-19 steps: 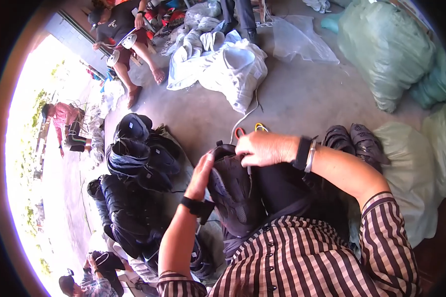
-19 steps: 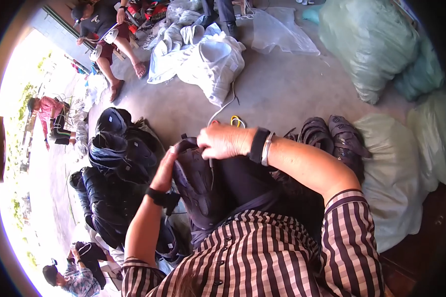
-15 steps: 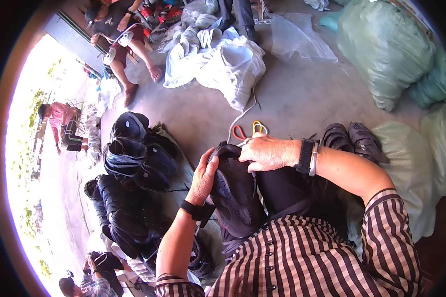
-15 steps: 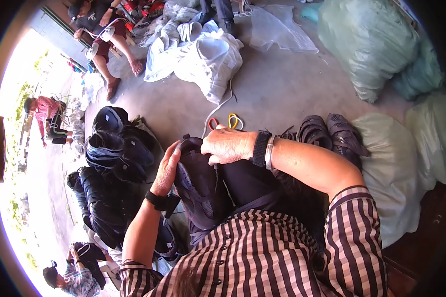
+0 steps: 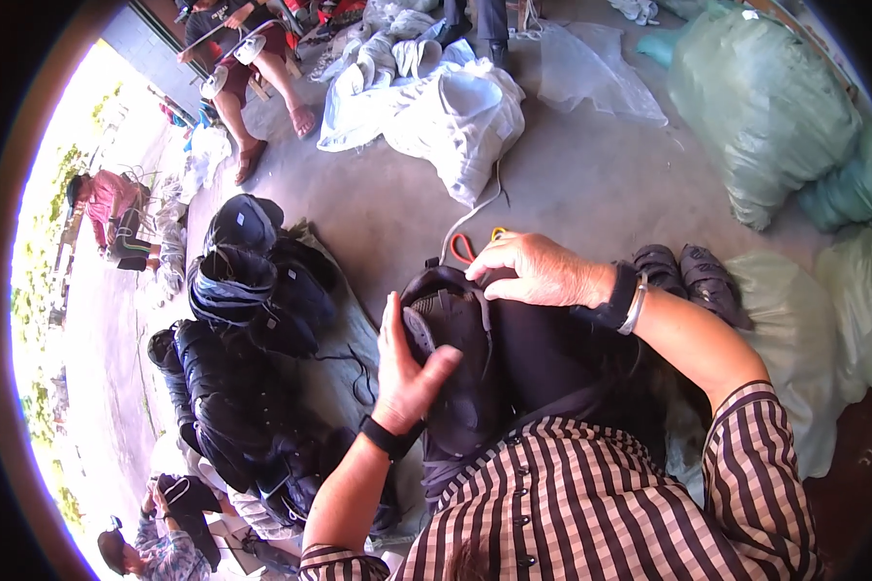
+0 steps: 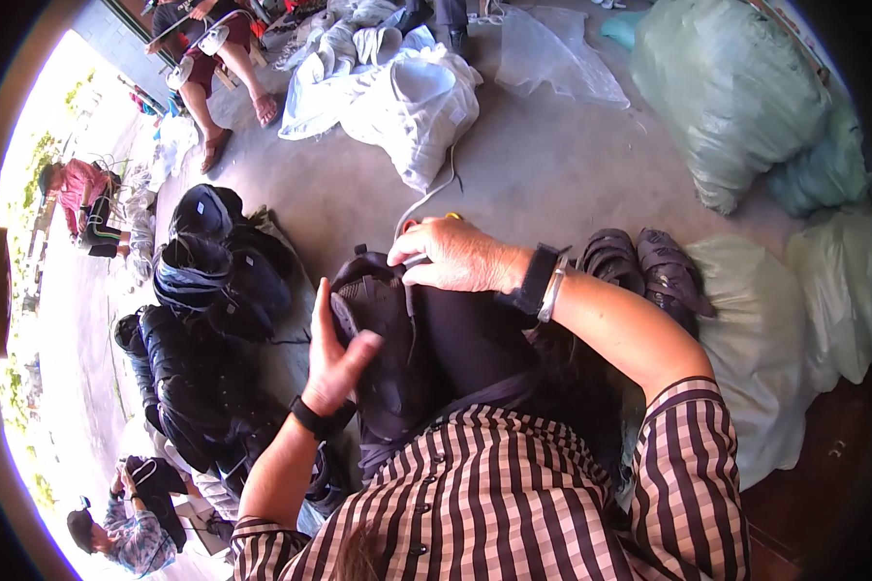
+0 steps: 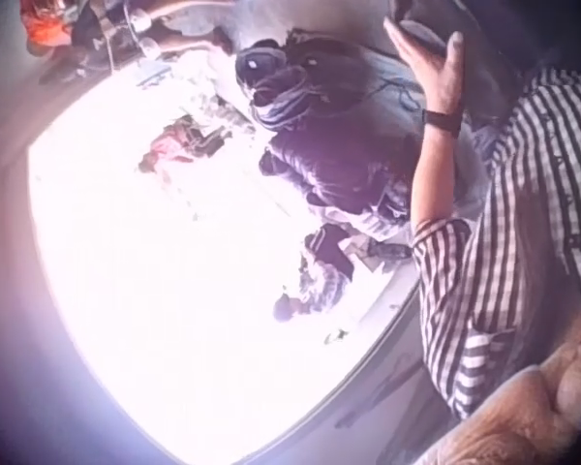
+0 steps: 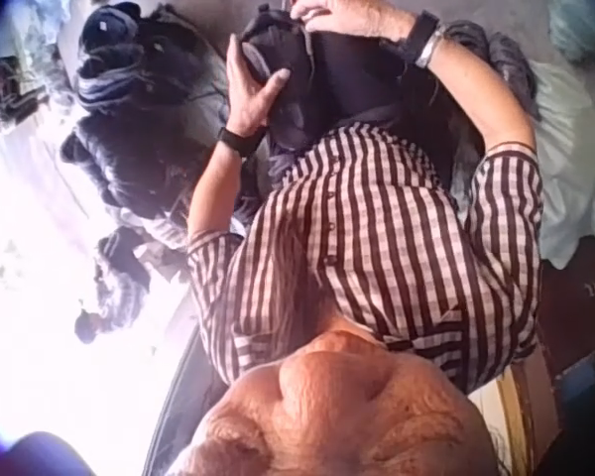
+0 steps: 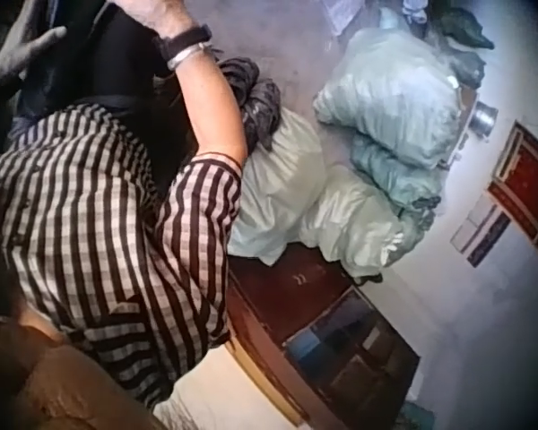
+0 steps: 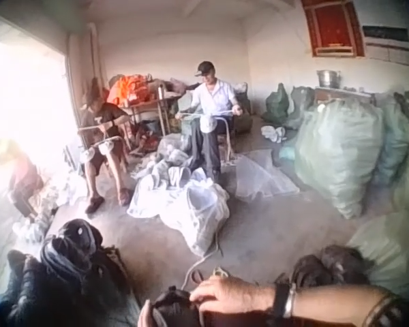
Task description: Insert laces into several pairs of black athletic shoes while seated in a workshop area.
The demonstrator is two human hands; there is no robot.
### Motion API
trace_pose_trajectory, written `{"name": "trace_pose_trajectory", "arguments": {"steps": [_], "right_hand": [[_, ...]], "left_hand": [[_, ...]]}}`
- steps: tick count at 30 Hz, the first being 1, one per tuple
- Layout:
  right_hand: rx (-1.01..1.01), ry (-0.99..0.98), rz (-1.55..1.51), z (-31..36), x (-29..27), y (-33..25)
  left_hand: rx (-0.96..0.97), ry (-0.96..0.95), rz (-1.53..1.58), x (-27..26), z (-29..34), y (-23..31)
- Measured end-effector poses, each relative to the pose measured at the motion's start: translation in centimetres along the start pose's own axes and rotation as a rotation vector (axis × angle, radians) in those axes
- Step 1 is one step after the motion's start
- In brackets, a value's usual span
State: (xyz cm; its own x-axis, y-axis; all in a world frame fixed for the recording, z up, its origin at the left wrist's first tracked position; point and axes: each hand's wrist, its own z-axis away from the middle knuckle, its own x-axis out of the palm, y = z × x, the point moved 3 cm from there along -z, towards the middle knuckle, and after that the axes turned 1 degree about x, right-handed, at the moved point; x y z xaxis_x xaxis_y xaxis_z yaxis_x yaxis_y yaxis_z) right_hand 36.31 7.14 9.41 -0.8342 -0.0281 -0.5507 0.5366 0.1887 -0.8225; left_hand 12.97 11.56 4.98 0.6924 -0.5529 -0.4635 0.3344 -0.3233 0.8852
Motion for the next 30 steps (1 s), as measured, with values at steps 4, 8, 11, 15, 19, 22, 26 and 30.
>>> {"name": "trace_pose_trajectory", "arguments": {"steps": [4,8,11,15,19,22,26,30], "right_hand": [[-0.158,-0.072,0.314,0.6,3.0,-0.2],[-0.154,-0.087,0.229,0.8,3.0,0.0],[-0.154,0.036,0.220,1.9,3.2,-0.5],[-0.088,-0.057,0.229,0.8,2.4,-0.5],[-0.022,-0.083,0.278,0.2,2.9,-0.3],[-0.038,-0.011,0.255,1.0,3.4,-0.1],[-0.169,0.153,0.321,3.0,3.8,-1.1],[-0.213,0.065,0.267,8.6,4.7,-3.8]], "left_hand": [[0.022,0.046,-0.276,1.4,1.0,2.7],[-0.025,0.073,-0.352,1.2,1.5,3.3],[-0.019,0.084,-0.395,1.1,2.1,4.1],[-0.006,0.127,-0.421,1.3,2.2,4.4],[0.218,0.119,-0.598,2.1,2.8,4.9],[0.312,0.061,-0.693,2.2,3.9,5.1],[0.414,-0.082,-0.782,3.0,5.3,5.0],[0.440,-0.209,-0.631,1.7,7.9,4.5]]}}
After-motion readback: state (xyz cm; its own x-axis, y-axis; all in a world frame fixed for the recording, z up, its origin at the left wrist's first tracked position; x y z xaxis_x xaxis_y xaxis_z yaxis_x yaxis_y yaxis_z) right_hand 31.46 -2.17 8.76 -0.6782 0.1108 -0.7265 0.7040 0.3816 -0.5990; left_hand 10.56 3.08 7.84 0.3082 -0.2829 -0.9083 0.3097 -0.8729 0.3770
